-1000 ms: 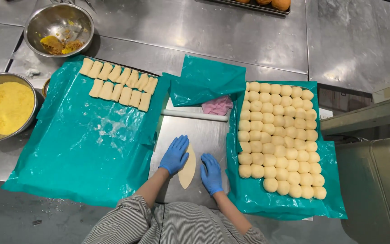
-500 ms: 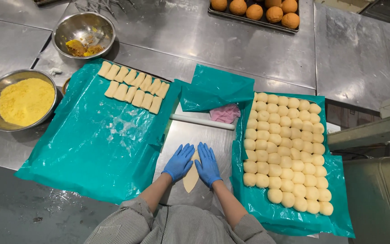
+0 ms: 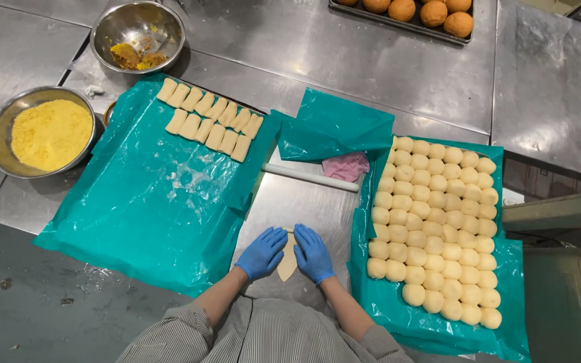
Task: Rolling out small balls of dough into flat rectangles using a rolling pin and then folding them.
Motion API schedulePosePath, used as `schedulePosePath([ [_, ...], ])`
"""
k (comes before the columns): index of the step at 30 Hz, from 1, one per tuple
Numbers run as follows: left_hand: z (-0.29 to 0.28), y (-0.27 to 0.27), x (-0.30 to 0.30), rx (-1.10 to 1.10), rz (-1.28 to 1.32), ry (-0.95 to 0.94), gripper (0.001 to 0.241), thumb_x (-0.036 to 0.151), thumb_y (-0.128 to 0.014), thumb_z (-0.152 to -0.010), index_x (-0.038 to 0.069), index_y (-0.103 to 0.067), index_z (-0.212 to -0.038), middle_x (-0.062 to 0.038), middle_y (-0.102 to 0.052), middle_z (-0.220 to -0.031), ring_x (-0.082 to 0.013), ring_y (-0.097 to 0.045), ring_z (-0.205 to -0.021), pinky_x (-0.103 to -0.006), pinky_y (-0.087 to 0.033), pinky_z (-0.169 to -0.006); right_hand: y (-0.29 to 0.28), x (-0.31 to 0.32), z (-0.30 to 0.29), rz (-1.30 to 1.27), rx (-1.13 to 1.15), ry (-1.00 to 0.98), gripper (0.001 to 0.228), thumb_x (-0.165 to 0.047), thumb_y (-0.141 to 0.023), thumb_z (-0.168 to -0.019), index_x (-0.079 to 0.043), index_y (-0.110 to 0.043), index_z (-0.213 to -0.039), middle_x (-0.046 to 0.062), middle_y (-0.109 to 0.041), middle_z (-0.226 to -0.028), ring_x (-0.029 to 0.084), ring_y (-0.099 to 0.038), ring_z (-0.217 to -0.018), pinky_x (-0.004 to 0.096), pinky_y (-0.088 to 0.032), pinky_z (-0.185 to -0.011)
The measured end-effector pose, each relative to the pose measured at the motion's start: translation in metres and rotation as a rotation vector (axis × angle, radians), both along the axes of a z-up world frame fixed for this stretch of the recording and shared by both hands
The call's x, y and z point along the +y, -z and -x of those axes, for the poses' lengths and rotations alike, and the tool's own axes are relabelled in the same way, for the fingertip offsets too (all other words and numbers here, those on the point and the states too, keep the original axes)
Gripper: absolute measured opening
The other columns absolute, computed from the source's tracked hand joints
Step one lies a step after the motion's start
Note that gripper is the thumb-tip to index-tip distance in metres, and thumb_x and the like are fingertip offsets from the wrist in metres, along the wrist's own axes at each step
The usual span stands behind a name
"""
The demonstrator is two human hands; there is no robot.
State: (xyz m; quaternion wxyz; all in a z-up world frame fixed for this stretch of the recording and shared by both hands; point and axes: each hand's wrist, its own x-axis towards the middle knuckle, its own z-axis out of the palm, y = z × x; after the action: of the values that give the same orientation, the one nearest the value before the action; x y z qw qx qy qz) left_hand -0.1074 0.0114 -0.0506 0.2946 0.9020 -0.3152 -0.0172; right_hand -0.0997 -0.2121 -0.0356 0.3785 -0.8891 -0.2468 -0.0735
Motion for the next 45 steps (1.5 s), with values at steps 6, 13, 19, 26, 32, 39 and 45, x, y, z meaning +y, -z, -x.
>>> schedulePosePath([
  [6, 0.002, -0.021, -0.002, 0.006, -0.064, 0.012, 0.060, 0.027, -0.052, -0.101, -0.005, -0.043, -0.150, -0.024, -0.039, -0.160, -0.0391, -0.030, -0.152, -0.0512, -0.016, -0.126, 0.002, -0.005, 0.006, 0.054, -0.056, -0.048, 0.041, -0.012, -0.065, -0.095, 0.001, -0.063, -0.134, 0.017, -0.063, -0.142, 0.034, -0.059, -0.133, 0.047, -0.042, -0.117],
  [13, 0.023, -0.047, 0.013, 0.070, -0.157, 0.074, 0.088, 0.056, -0.057, -0.092, -0.005, -0.036, -0.153, -0.024, -0.029, -0.164, -0.0372, -0.021, -0.154, -0.0523, -0.010, -0.126, -0.007, -0.031, 0.051, 0.066, -0.024, 0.044, 0.052, -0.017, -0.068, -0.092, -0.001, -0.058, -0.140, 0.018, -0.057, -0.149, 0.033, -0.054, -0.139, 0.047, -0.039, -0.118],
  [19, 0.010, -0.045, 0.004, 0.052, -0.255, 0.186, 0.114, 0.078, -0.060, -0.079, -0.002, -0.031, -0.155, -0.025, -0.022, -0.164, -0.0393, -0.012, -0.154, -0.0583, -0.002, -0.122, -0.013, -0.053, 0.036, 0.174, 0.020, -0.022, 0.077, -0.030, -0.080, -0.082, 0.003, -0.044, -0.143, 0.023, -0.039, -0.156, 0.042, -0.035, -0.144, 0.055, -0.027, -0.117],
  [26, 0.006, -0.058, -0.003, -0.015, -0.283, 0.159, 0.107, 0.077, -0.057, -0.085, 0.001, -0.031, -0.157, -0.021, -0.023, -0.166, -0.0372, -0.012, -0.156, -0.0576, -0.001, -0.124, -0.068, -0.113, -0.044, 0.060, -0.504, 0.926, 0.016, -0.018, -0.079, -0.092, -0.012, -0.068, -0.103, 0.014, -0.047, -0.157, 0.036, -0.040, -0.150, 0.054, -0.026, -0.127],
  [32, 0.009, -0.066, -0.004, 0.154, -0.343, 0.142, 0.106, 0.075, -0.054, -0.086, 0.001, -0.027, -0.157, -0.021, -0.019, -0.166, -0.0359, -0.009, -0.156, -0.0562, 0.002, -0.124, -0.031, -0.065, -0.003, 0.163, -0.399, 0.606, 0.018, -0.022, -0.076, -0.086, -0.016, -0.071, -0.102, 0.012, -0.052, -0.149, 0.035, -0.043, -0.143, 0.056, -0.027, -0.121],
  [39, 0.008, -0.044, 0.000, 0.100, -0.304, 0.088, 0.102, 0.072, -0.054, -0.091, -0.001, -0.027, -0.157, -0.023, -0.017, -0.167, -0.0370, -0.009, -0.156, -0.0551, 0.001, -0.124, -0.017, -0.031, 0.021, 0.330, -0.296, 0.348, 0.027, -0.025, -0.073, -0.087, -0.017, -0.072, -0.112, 0.013, -0.050, -0.150, 0.035, -0.042, -0.143, 0.058, -0.026, -0.117],
  [45, 0.006, -0.079, -0.005, 0.240, -0.334, 0.112, 0.112, 0.076, -0.059, -0.083, 0.000, -0.024, -0.158, -0.020, -0.013, -0.168, -0.0358, -0.006, -0.156, -0.0531, 0.002, -0.124, -0.108, -0.115, -0.067, 0.211, -0.719, 0.696, 0.018, -0.022, -0.081, -0.087, -0.021, -0.070, -0.101, 0.010, -0.053, -0.150, 0.036, -0.042, -0.147, 0.060, -0.024, -0.124],
])
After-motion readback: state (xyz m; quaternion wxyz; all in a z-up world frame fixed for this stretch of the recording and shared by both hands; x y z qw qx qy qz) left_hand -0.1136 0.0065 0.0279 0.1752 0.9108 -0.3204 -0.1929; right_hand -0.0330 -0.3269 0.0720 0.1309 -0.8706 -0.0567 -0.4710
